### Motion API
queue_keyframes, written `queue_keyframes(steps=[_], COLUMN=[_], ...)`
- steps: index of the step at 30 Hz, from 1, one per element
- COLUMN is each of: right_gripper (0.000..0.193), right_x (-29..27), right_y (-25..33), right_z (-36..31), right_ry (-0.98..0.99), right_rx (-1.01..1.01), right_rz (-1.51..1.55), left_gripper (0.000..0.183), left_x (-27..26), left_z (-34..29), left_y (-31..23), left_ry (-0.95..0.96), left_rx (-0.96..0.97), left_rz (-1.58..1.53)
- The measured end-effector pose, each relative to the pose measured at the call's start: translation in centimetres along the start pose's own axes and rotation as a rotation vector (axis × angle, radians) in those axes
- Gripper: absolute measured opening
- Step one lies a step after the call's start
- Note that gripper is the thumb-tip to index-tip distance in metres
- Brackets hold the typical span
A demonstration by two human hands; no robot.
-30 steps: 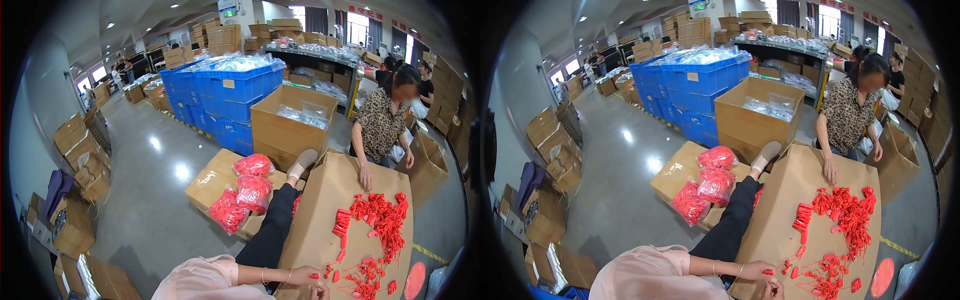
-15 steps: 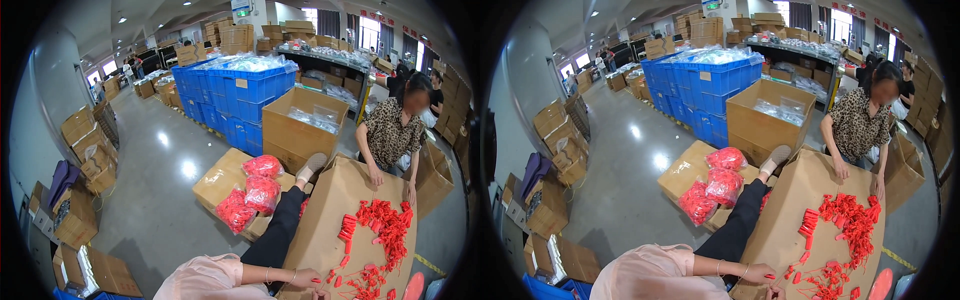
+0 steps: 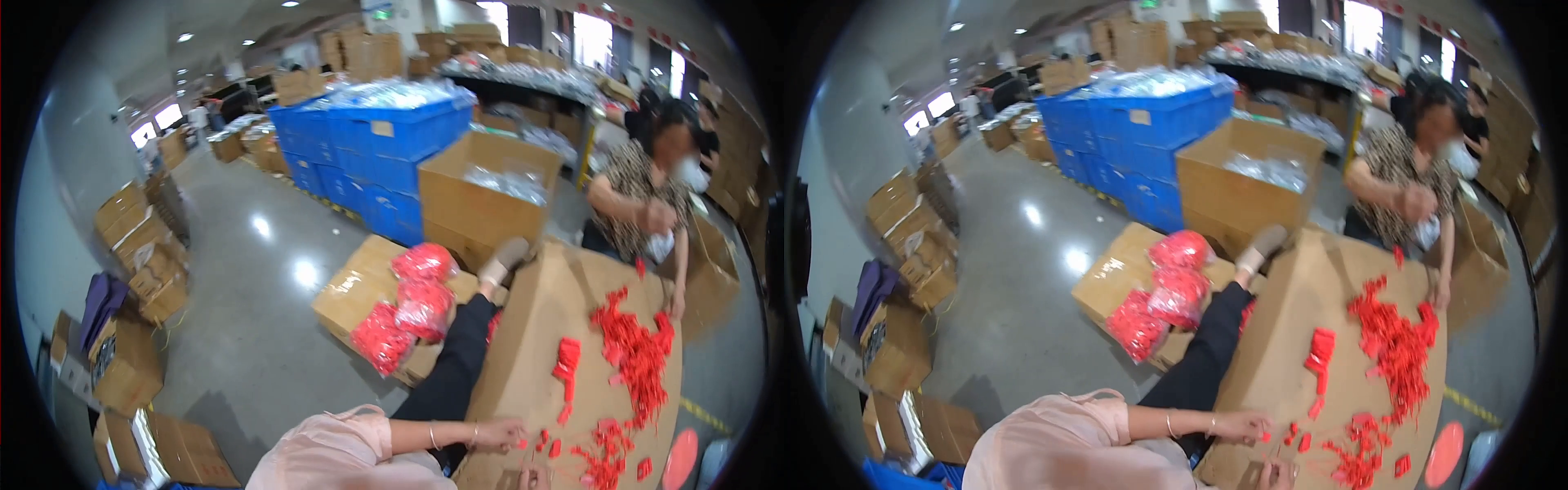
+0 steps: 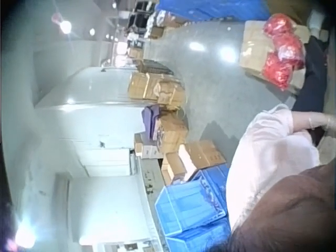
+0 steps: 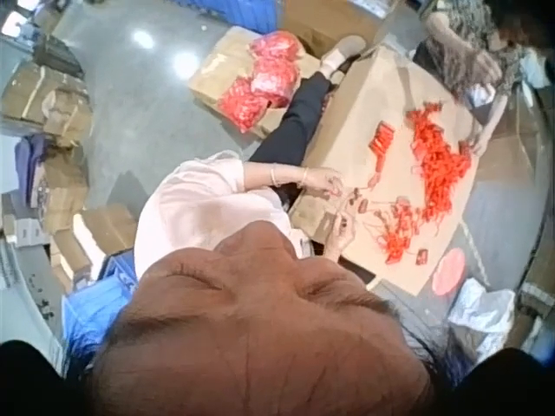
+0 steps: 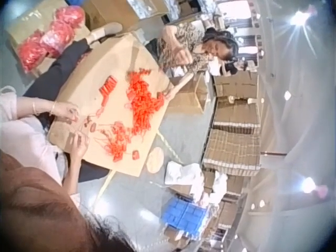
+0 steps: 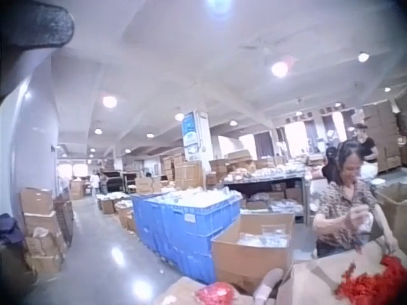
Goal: The recorder is tying strings onto red product identification tags at a workbench.
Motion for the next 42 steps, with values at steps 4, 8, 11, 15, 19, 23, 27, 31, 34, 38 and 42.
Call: queue_keyframes(steps=[4,8,11,15,19,23,27,31,34,38,42], right_gripper=[0.005,0.006,0.007,0.008,0.008,0.008,0.008,0.008,0.009,0.009,0.007], right_x=[-0.7,-0.9,-0.8,-0.6,-0.3,-0.1,-0.2,-0.3,-0.2,-0.2,0.1], right_y=[3.0,3.9,2.7,2.7,2.5,2.6,2.7,2.7,2.7,3.0,3.2], right_z=[3.3,4.6,4.4,4.1,4.0,4.0,4.4,4.6,4.7,4.9,4.7], right_ry=[0.023,0.003,-0.049,-0.053,-0.040,-0.026,0.013,0.025,0.049,0.061,0.015], right_rx=[0.002,0.078,0.048,-0.009,-0.077,-0.120,-0.125,-0.136,-0.145,-0.157,-0.117], right_rz=[-0.032,0.022,-0.002,-0.077,-0.156,-0.224,-0.218,-0.195,-0.196,-0.191,-0.238], left_gripper=[0.016,0.025,0.030,0.032,0.031,0.032,0.032,0.032,0.032,0.032,0.032], left_x=[-0.7,0.0,1.2,1.4,1.4,1.3,1.1,1.0,0.9,1.2,1.3], left_z=[-1.9,-2.5,-2.1,-1.9,-2.1,-2.3,-2.1,-2.0,-1.9,-2.0,-2.0], left_y=[-4.0,-6.6,-6.8,-5.7,-4.9,-4.8,-4.9,-5.1,-4.8,-4.7,-4.3], left_ry=[-0.170,-0.146,-0.093,-0.089,-0.055,-0.039,-0.031,-0.033,-0.032,-0.024,-0.021], left_rx=[-0.099,-0.152,-0.202,-0.232,-0.208,-0.229,-0.220,-0.233,-0.241,-0.261,-0.228], left_rz=[-0.028,-0.027,-0.048,-0.005,0.001,0.021,0.012,0.028,0.023,0.006,0.012])
Point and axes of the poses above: each hand's wrist, its own z-axis towards the middle knuckle, its own x-axis out of the palm, y = z × x, the point moved 1 cm from there along z, towards the middle knuckle, and after that the axes turned 11 degrees about -z, right-handed, at the moved point
